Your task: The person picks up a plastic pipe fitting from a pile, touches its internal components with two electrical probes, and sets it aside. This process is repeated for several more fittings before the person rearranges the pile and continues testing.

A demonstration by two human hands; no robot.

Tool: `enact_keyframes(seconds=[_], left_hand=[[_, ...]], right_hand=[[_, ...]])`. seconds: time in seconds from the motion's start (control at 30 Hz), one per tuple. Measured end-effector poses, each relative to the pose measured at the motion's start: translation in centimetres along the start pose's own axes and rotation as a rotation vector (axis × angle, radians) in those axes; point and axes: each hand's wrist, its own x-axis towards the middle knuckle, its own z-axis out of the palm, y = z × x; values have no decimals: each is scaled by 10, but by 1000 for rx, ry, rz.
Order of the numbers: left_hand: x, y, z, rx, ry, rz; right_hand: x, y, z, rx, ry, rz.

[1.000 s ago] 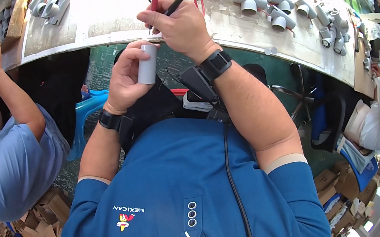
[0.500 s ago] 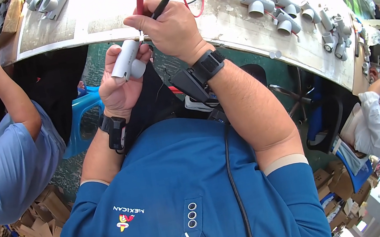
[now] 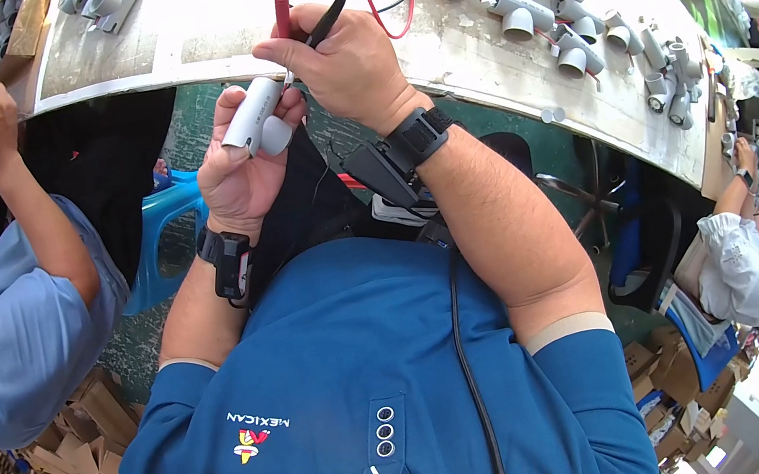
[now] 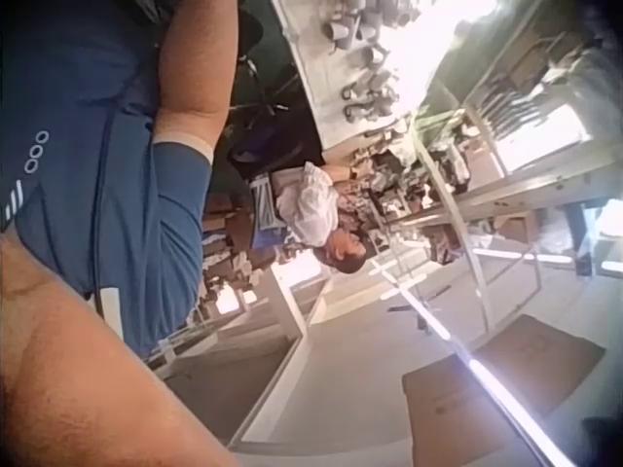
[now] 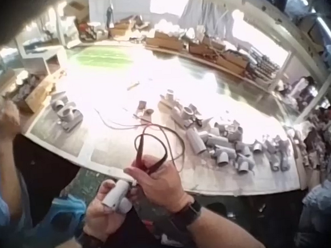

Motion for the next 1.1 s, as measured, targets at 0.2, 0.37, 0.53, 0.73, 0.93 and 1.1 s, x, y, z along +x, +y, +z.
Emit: enact_keyframes(seconds=[0.2,0.37,0.53,0.73,0.93,1.1], left_hand=[[-3,1,1,-23,-11,-5],[-5,1,1,-7,-8,0],[-5,2,-1,-3,-12,9],[-5,0,-6,20,-41,18],[-6,-6,-6,63,-45,8],[-5,-10,-8,49,-34,12]], right_hand=[[-3,-8,0,27,-18,28],[-4,-4,1,20,-15,8],[-4,-5,1,20,2,37],[-4,0,7,42,86,-50],[-7,-3,8,42,102,-76],[-8,-7,1,-28,20,10]])
